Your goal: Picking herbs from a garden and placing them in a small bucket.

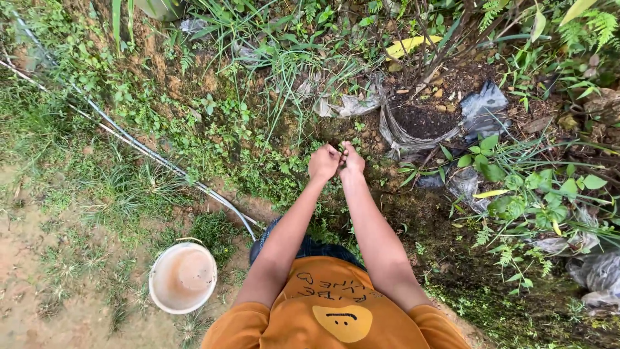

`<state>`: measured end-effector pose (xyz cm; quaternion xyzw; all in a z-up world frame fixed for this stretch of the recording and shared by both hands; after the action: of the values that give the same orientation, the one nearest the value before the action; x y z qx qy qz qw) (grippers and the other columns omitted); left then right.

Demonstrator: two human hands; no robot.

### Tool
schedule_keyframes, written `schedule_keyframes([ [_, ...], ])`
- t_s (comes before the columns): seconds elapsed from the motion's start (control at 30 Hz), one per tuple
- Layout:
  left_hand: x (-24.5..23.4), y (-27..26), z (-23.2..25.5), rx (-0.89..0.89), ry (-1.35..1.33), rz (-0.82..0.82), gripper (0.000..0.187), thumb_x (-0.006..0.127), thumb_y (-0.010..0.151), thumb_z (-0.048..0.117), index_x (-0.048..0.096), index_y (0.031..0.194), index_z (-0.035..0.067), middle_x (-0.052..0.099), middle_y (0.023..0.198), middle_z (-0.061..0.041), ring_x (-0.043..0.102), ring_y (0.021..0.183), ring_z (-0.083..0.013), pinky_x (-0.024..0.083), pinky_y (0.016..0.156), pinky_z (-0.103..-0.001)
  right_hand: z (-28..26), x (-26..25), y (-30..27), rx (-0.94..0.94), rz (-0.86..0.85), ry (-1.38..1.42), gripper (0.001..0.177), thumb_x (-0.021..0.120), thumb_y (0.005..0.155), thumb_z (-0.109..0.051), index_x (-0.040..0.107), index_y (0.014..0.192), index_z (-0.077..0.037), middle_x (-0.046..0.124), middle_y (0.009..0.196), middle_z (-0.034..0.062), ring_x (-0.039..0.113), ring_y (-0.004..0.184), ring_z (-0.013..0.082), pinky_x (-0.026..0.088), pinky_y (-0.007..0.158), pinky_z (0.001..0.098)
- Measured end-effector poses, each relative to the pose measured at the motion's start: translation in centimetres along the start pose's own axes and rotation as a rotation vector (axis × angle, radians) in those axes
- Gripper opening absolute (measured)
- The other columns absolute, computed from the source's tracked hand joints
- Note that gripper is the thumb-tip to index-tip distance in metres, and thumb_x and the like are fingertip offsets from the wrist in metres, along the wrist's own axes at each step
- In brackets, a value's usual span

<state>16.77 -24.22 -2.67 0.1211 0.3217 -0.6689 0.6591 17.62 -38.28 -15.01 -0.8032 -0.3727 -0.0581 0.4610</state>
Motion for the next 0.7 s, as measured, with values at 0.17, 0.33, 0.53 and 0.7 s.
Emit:
schedule_keyframes([
  [0.17,-0.8,0.6,0.1,-0.003,-0.002,0.009,0.014,0.064,0.092,0.021,0.077,0.098,0.02,0.077,0.097,-0.007,0.075,0.089,-0.027,0.058,0.081,-0.041,0.2,-1.7,-2.0,-0.013,0.016,-0.081,0.015,0.069,0.096,-0.021,0.072,0.086,-0.011,0.049,0.063,-0.0083,0.04,0.049,0.0052,0.032,0.043,0.0228],
  [0.33,0.5,1.6,0.1,0.035,-0.054,0.041,0.015,0.066,0.087,0.019,0.075,0.099,0.021,0.079,0.098,-0.005,0.075,0.091,-0.0259,0.058,0.082,-0.041,-1.4,-5.4,-6.5,-0.082,0.083,-0.335,0.013,0.071,0.096,-0.018,0.07,0.085,-0.012,0.052,0.062,-0.0075,0.04,0.049,0.0049,0.03,0.043,0.023],
  [0.53,0.7,1.8,-0.6,0.0,-0.004,0.138,0.031,0.078,0.087,0.035,0.066,0.106,0.013,0.073,0.101,-0.006,0.072,0.094,-0.0258,0.056,0.085,-0.042,-0.6,-8.1,-7.8,0.029,-0.018,-0.413,0.01,0.062,0.098,-0.018,0.067,0.095,-0.009,0.063,0.074,-0.0011,0.051,0.058,0.007,0.043,0.046,0.0214],
  [0.7,3.8,2.7,-2.0,-0.124,0.065,0.044,0.043,0.079,0.084,0.035,0.06,0.115,0.012,0.071,0.111,-0.011,0.073,0.095,-0.0292,0.059,0.083,-0.043,-2.0,-6.1,-8.3,-0.092,-0.114,-0.363,0.01,0.061,0.101,-0.012,0.065,0.104,-0.004,0.075,0.095,0.0115,0.063,0.069,0.0123,0.056,0.059,0.0242],
])
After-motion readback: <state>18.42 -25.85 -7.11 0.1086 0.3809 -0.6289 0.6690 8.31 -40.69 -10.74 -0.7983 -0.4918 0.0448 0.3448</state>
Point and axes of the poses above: each hand's wrist, its own y-axis towards the middle knuckle, its own x-axis out of the palm, z = x × y, the point moved 8 cm from there along y, towards the middle knuckle
